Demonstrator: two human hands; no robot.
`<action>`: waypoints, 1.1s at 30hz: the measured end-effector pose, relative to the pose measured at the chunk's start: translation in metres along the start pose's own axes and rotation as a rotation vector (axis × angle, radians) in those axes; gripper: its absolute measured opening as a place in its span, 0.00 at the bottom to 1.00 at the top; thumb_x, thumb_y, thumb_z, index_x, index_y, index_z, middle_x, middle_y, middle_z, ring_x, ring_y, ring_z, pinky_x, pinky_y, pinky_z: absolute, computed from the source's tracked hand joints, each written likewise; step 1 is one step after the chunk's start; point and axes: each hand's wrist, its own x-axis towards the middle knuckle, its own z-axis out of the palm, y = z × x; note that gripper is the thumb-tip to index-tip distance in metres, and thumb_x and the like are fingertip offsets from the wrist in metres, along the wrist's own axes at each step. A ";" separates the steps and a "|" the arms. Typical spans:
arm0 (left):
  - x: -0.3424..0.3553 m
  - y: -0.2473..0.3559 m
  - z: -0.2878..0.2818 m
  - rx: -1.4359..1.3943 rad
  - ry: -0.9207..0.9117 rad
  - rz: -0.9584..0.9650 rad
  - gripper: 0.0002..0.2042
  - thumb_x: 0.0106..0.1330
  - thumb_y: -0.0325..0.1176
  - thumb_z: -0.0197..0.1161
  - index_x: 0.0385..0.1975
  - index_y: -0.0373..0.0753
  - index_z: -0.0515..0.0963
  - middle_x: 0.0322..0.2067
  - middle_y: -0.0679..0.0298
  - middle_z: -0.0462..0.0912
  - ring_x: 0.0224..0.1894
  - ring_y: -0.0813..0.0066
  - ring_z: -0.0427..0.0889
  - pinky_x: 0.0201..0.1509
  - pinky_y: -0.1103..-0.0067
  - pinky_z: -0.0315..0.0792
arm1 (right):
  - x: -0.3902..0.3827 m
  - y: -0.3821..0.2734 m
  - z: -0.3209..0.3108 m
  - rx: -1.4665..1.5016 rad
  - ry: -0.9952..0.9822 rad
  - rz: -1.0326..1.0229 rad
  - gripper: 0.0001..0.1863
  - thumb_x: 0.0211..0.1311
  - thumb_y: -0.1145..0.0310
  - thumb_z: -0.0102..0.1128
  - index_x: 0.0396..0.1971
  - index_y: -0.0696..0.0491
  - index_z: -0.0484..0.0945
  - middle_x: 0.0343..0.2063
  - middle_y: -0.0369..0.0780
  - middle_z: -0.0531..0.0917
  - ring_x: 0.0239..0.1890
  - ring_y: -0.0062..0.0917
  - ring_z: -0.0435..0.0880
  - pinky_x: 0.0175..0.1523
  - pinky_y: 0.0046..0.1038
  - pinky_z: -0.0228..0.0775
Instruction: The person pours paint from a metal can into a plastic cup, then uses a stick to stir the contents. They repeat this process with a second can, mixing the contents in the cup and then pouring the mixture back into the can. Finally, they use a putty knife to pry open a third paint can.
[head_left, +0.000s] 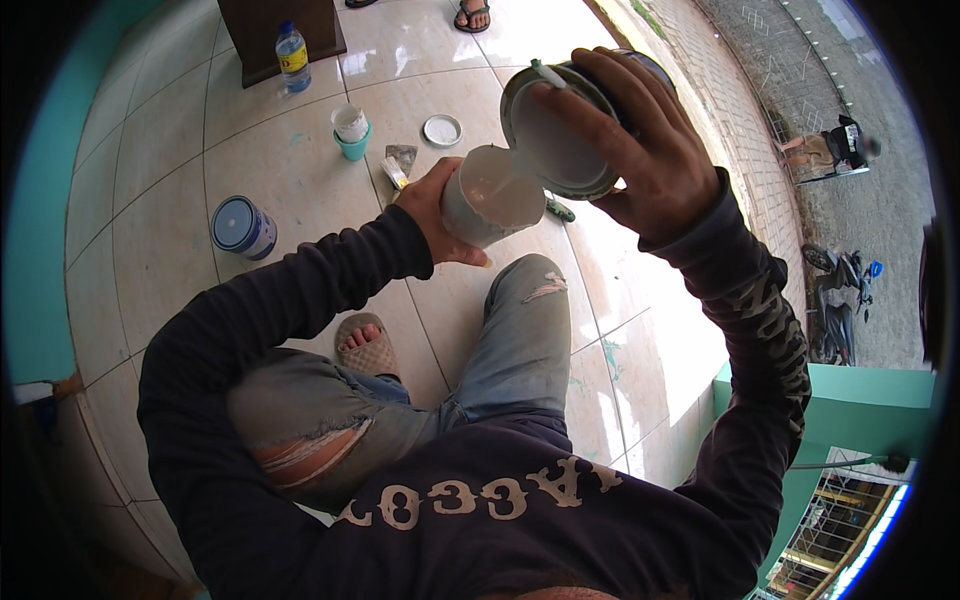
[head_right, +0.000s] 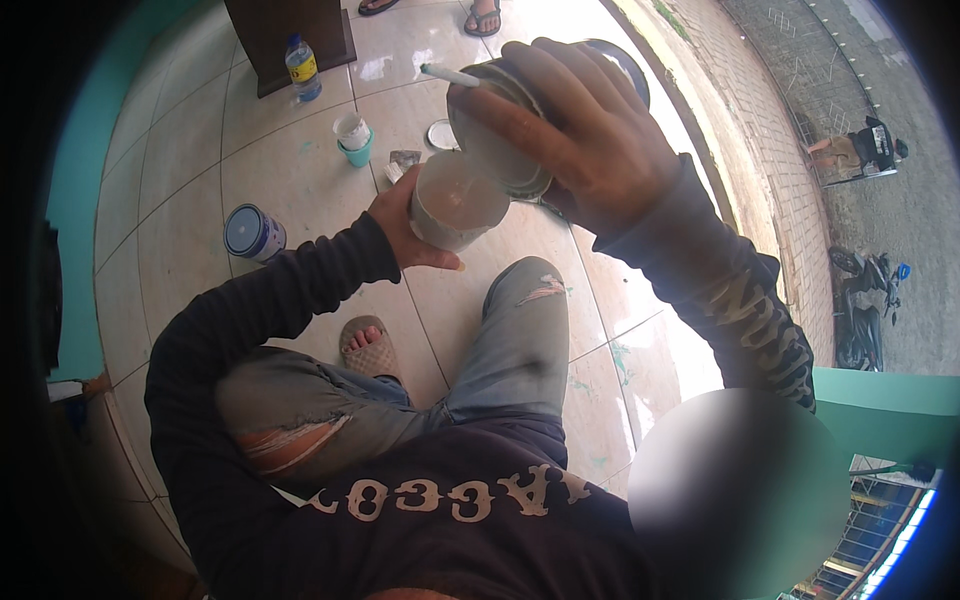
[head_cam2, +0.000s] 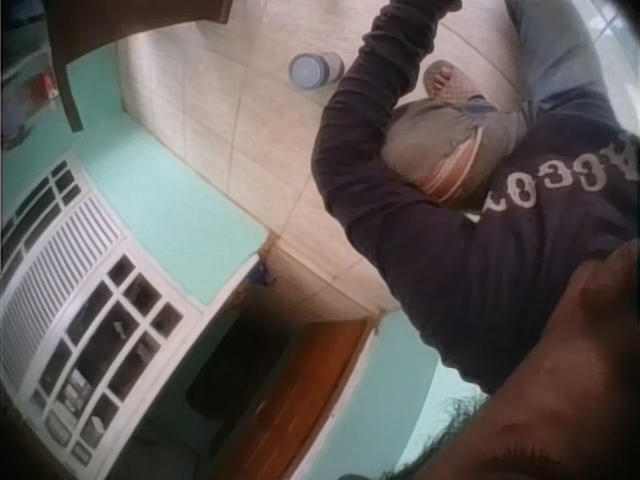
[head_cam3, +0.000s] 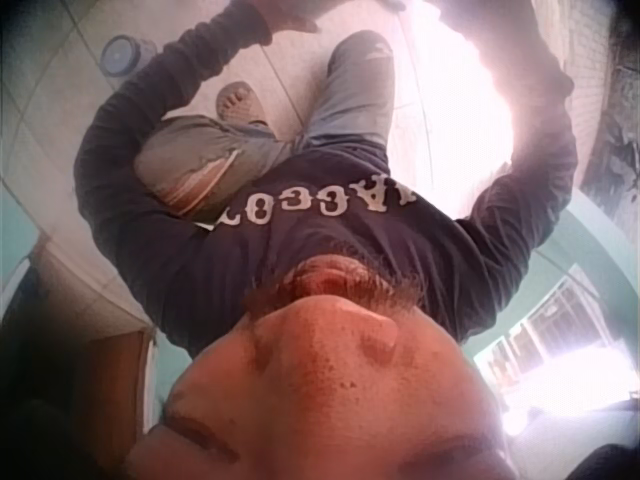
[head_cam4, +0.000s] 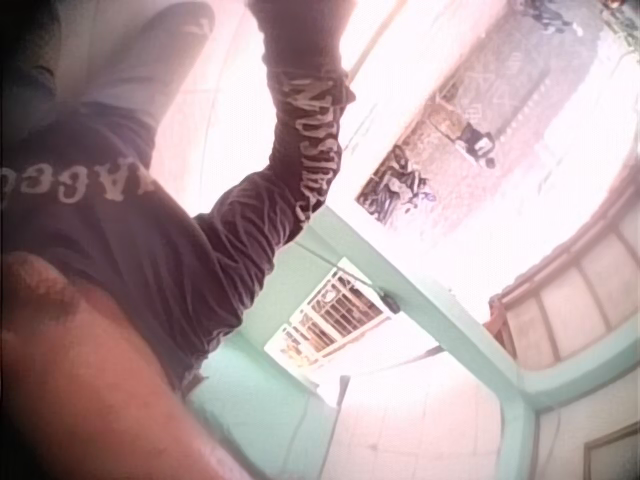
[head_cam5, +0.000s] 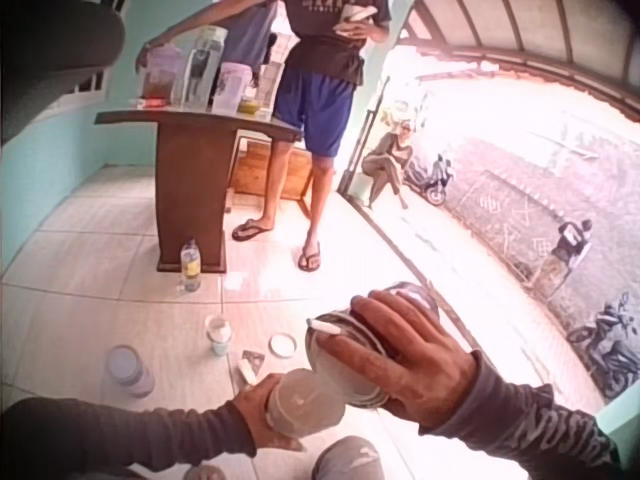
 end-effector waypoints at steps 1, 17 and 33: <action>0.001 0.000 0.000 -0.008 -0.003 -0.004 0.52 0.32 0.45 0.85 0.61 0.41 0.60 0.54 0.58 0.75 0.56 0.64 0.76 0.61 0.71 0.70 | -0.001 0.001 0.001 0.001 -0.001 -0.003 0.44 0.33 0.65 0.81 0.58 0.47 0.73 0.54 0.51 0.75 0.57 0.48 0.76 0.60 0.45 0.72; -0.002 -0.001 0.000 0.006 0.030 -0.006 0.53 0.31 0.44 0.86 0.61 0.40 0.59 0.54 0.57 0.74 0.58 0.63 0.74 0.62 0.71 0.69 | 0.002 0.002 -0.005 -0.085 0.037 -0.052 0.44 0.34 0.63 0.81 0.59 0.45 0.73 0.55 0.52 0.74 0.56 0.48 0.76 0.60 0.45 0.73; -0.005 -0.008 0.006 0.005 0.101 0.092 0.52 0.28 0.38 0.87 0.59 0.43 0.60 0.52 0.58 0.75 0.55 0.63 0.76 0.60 0.71 0.72 | 0.029 -0.009 -0.006 -0.050 0.125 -0.032 0.30 0.47 0.68 0.71 0.54 0.44 0.77 0.51 0.50 0.76 0.51 0.45 0.79 0.53 0.43 0.75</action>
